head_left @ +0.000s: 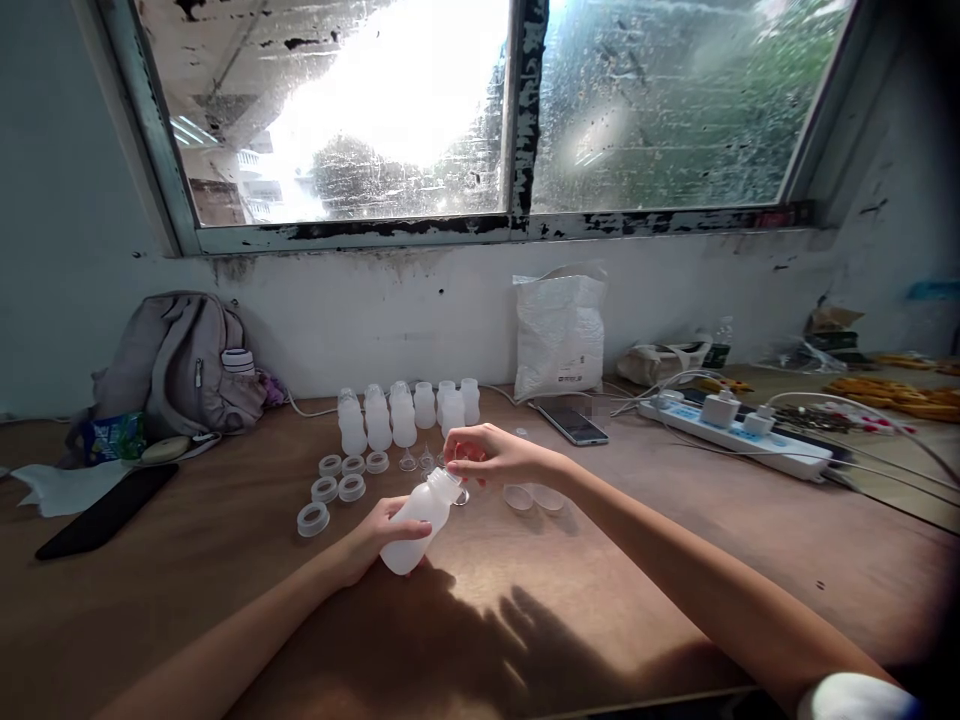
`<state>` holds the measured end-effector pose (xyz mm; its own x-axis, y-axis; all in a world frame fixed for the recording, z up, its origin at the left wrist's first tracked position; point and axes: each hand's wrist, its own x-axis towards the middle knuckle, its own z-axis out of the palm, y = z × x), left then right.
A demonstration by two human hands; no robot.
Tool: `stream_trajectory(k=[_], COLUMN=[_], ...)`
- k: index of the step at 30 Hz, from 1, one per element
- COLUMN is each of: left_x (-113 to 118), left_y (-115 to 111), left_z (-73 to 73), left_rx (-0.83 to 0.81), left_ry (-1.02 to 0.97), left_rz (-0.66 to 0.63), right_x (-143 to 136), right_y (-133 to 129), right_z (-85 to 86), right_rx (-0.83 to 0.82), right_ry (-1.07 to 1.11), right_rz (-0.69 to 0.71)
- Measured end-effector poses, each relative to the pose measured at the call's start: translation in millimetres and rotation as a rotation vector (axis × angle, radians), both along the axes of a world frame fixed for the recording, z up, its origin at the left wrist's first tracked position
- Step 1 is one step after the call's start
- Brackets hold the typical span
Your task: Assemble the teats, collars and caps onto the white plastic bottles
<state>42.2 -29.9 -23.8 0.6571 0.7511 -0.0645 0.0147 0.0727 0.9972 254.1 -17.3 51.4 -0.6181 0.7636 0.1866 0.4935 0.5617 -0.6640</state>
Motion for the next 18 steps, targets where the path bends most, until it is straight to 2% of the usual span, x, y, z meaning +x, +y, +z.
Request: stream_trajectory(k=[5,10,12,15,18], left_x=[-0.8,-1.5,-1.3,-0.7,-0.7], left_y=[1.3,1.5,1.5,1.4,1.1], left_z=[-0.9,-0.2,-0.1,-0.3,-0.4], left_rx=[-0.006,-0.013,-0.008,-0.006,-0.01], left_ry=[0.019,0.029,0.037,0.044,0.047], left_rz=[-0.035,-0.04,-0.037,-0.009,0.0], right_x=[3.0,4.5,1.9,-2.5,-3.9], right_y=[2.5,3.2,1.8,-1.2,-2.8], right_z=[2.9,4.8,4.4,4.6,6.3], right_rx=[0.041,-0.107,-0.043,0.157,0.161], right_ry=[-0.039,-0.084,-0.144,-0.208,-0.203], right_rz=[-0.044,0.088,0.042,-0.109,-0.047])
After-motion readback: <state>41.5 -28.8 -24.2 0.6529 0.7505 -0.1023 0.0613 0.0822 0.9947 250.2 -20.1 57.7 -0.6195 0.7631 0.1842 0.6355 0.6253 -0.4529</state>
